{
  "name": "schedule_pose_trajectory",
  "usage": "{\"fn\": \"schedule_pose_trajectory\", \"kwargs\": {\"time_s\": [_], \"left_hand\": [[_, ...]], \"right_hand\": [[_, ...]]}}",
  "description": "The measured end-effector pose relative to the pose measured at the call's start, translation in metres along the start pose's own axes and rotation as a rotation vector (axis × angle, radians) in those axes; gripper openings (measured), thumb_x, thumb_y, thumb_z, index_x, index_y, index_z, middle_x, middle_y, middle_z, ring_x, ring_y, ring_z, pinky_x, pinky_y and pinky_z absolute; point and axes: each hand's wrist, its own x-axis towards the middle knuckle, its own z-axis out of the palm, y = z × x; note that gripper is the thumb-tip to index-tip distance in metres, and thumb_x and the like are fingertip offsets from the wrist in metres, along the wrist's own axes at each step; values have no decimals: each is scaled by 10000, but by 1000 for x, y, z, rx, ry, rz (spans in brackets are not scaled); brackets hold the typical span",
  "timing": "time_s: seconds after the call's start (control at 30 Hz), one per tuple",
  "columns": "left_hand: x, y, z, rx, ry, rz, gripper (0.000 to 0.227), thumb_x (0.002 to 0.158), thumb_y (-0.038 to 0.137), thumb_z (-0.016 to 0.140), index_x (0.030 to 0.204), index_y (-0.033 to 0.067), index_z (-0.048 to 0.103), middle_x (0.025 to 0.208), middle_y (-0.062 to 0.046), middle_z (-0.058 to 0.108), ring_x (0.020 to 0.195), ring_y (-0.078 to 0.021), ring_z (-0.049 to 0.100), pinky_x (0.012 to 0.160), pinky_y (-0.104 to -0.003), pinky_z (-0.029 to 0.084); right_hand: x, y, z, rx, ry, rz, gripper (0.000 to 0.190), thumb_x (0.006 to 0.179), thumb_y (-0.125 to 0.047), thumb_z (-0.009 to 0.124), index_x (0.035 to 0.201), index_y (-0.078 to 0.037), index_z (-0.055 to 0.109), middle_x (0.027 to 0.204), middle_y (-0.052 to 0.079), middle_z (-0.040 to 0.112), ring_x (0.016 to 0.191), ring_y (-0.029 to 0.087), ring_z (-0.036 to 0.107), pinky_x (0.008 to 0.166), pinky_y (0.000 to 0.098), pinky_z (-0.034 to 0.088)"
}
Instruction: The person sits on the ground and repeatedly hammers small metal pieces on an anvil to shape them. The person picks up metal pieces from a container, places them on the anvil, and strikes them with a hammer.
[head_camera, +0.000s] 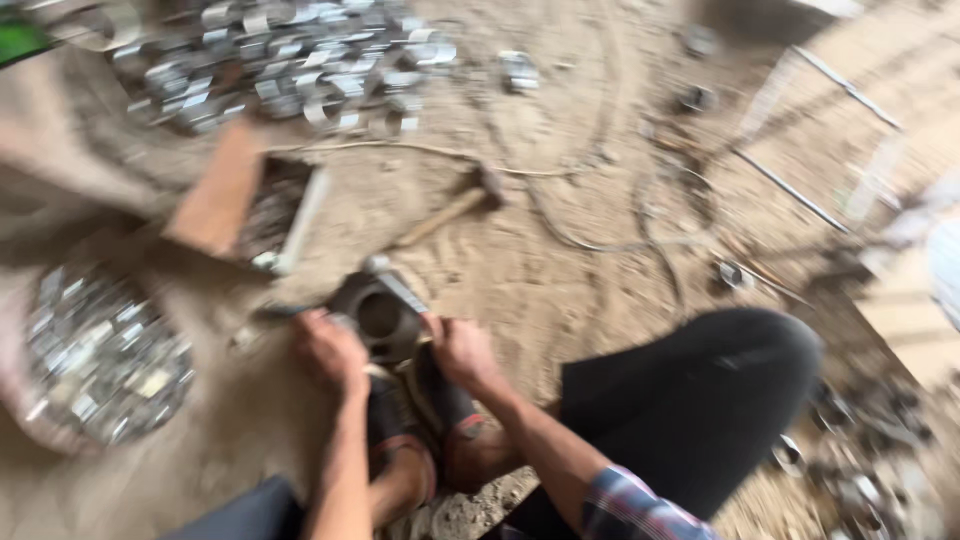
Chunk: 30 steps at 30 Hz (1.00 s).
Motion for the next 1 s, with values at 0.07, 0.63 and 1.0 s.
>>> {"fn": "schedule_pose_trajectory", "kwargs": {"time_s": [0.07,0.63,1.0], "left_hand": [[0,5,-12,6,68,77,162,1041,146,501,1090,21,591,1060,-211,676,974,-425,662,813,-530,513],[1,-20,27,-281,158,84,403,929,247,785,1209,26,598,1143,-169,598,1077,-370,602,974,-468,491],[-15,13,-14,-315,122,-42,402,890,287,804,1107,52,561,1054,-137,615,991,-321,620,868,-457,507]], "right_hand": [[-1,1,-1,-7,6,-30,567,1032,-517,493,880,-40,759,755,259,680,727,467,677,671,547,528],[21,41,23,-158,-107,21,578,1052,-491,451,910,-6,732,858,312,702,838,487,697,753,582,547],[31,50,25,-120,2,-207,727,1105,-514,389,712,31,667,523,222,586,388,310,556,396,473,414]]}}
